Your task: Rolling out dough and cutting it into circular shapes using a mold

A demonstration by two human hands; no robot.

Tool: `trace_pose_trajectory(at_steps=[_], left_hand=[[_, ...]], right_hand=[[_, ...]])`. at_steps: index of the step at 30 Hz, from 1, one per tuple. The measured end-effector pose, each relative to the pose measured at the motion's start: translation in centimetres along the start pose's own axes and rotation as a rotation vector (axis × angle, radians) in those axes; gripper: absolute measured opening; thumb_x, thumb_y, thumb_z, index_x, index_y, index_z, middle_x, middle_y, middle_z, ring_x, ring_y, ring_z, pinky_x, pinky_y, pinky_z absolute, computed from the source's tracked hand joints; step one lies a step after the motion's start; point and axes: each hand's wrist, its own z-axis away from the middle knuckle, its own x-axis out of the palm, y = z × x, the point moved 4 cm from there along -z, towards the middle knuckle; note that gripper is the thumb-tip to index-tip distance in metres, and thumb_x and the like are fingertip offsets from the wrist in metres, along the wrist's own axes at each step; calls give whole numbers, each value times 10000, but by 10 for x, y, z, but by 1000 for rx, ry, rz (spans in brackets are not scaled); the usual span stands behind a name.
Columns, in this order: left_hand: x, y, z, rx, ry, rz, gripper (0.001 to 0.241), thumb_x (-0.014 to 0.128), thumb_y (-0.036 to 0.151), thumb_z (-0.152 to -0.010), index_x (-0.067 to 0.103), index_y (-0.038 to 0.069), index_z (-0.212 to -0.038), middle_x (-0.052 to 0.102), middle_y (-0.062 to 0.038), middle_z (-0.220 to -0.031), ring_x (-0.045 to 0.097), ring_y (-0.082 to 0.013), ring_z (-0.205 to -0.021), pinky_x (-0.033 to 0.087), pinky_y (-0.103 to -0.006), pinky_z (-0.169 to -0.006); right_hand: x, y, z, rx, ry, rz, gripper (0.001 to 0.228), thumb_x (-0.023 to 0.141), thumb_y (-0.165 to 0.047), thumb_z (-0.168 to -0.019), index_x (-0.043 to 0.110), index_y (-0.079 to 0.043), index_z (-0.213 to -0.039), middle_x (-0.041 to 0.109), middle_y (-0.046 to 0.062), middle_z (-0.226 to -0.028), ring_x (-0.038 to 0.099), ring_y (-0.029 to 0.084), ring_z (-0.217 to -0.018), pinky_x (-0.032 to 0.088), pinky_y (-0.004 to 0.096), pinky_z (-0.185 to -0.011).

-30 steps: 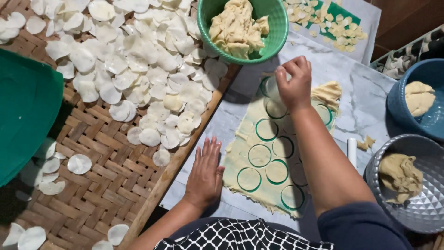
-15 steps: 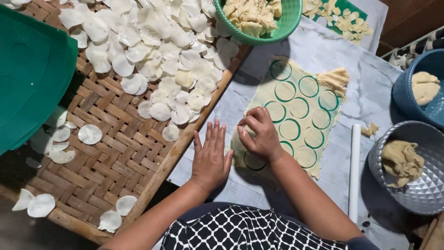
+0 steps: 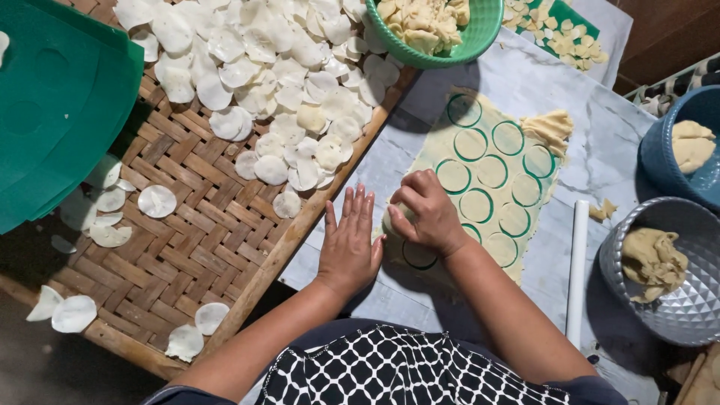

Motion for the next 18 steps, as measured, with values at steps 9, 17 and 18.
trace_pose_trajectory(at_steps=[9, 17, 18], left_hand=[[0, 1, 0, -1, -48, 5, 1036, 664, 129, -730, 151, -81, -1606, 203, -317, -1665, 144, -457, -1566, 77, -656, -1222], [7, -4, 0, 14, -49, -1, 1043, 646, 139, -711, 159, -71, -1609, 214, -300, -1666, 151, -443, -1567, 84, -646, -1224], [8, -2, 8, 10, -41, -3, 1011, 637, 146, -731, 176, -61, -1607, 229, -289, -1665, 165, -434, -1566, 94, -638, -1226]], right_hand=[[9, -15, -8, -105, 22, 230, 284, 572, -365, -967, 518, -150, -790, 484, 72, -841, 491, 283, -756, 485, 366, -746], [10, -15, -11, -135, 37, 216, 289, 595, -351, -952, 502, -151, -764, 479, 73, -823, 496, 294, -745, 488, 352, -727], [8, -19, -4, -126, 23, 188, 292, 595, -359, -953, 510, -152, -765, 483, 73, -818, 499, 297, -743, 490, 352, -732]])
